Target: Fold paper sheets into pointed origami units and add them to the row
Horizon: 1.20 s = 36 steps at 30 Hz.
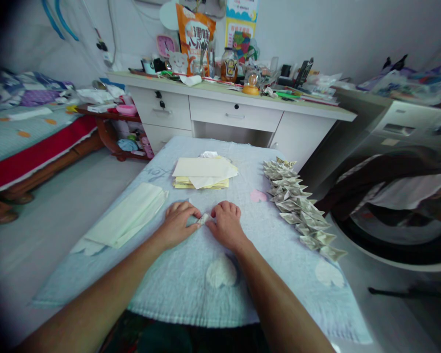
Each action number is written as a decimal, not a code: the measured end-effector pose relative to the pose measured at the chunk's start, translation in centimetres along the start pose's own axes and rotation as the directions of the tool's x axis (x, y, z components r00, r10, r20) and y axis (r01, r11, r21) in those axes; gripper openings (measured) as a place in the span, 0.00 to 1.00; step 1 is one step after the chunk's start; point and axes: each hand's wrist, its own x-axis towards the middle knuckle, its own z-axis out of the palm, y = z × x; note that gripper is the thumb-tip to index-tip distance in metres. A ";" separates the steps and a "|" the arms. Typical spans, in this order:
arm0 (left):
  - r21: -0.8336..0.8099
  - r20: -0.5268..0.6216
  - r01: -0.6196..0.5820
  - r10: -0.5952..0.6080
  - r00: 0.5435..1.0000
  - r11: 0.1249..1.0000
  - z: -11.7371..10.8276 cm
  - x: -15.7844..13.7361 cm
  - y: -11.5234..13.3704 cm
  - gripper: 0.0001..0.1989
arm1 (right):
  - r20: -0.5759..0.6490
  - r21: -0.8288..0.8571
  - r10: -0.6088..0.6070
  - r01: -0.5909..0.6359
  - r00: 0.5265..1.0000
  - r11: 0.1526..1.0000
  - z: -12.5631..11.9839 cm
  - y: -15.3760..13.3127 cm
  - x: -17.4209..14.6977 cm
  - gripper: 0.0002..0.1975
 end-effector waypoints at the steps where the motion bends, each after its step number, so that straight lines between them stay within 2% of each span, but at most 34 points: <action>1: -0.019 0.000 -0.010 0.010 1.000 1.000 0.0 0.0 0.0 0.08 | 0.000 0.016 -0.004 0.004 1.000 1.000 0.0 0.1 0.0 0.09; 5: -0.119 -0.008 -0.078 0.078 0.997 0.990 0.1 0.1 0.2 0.05 | -0.009 0.071 -0.026 0.027 1.000 0.997 -0.2 0.4 -0.1 0.11; 8: -0.171 -0.004 -0.101 0.102 0.995 0.980 0.1 0.2 0.3 0.04 | -0.002 0.100 -0.078 0.078 0.997 0.992 -0.5 0.5 -0.2 0.09; 10: -0.189 -0.018 -0.108 0.107 0.994 0.976 0.0 0.2 0.3 0.04 | -0.002 0.129 -0.098 0.098 0.995 0.987 -0.6 0.4 -0.2 0.07; 14: -0.221 -0.085 -0.135 0.119 0.989 0.966 -0.2 0.3 0.2 0.03 | -0.033 0.211 -0.091 0.096 0.995 0.973 -1.0 0.2 -0.2 0.13; 17: -0.295 -0.124 -0.134 0.101 0.987 0.946 -0.2 0.3 0.2 0.06 | 0.000 0.305 -0.160 0.152 0.987 0.940 -1.3 0.2 0.0 0.04; 19: -0.381 -0.127 -0.110 0.066 0.990 0.918 -0.3 0.3 0.2 0.09 | -0.008 0.389 -0.192 0.180 0.981 0.903 -1.4 0.3 0.0 0.07; 23: -0.455 -0.102 -0.077 0.034 0.994 0.887 -0.5 0.1 0.3 0.13 | -0.055 0.572 -0.142 0.148 0.988 0.807 -1.4 0.8 0.1 0.12; 29: -0.481 -0.043 -0.062 0.047 0.998 0.875 -1.1 0.0 0.8 0.08 | -0.015 0.754 -0.062 0.053 0.998 0.655 -1.3 1.1 0.0 0.13; 32: -0.553 -0.033 -0.041 0.027 0.999 0.832 -1.2 0.0 1.0 0.07 | -0.002 0.773 -0.053 0.035 0.999 0.633 -1.3 0.9 -0.1 0.14; 36: -0.614 -0.041 -0.012 -0.017 0.999 0.789 -1.2 -0.1 0.9 0.08 | -0.021 0.748 -0.065 0.058 0.998 0.661 -1.3 0.8 -0.2 0.13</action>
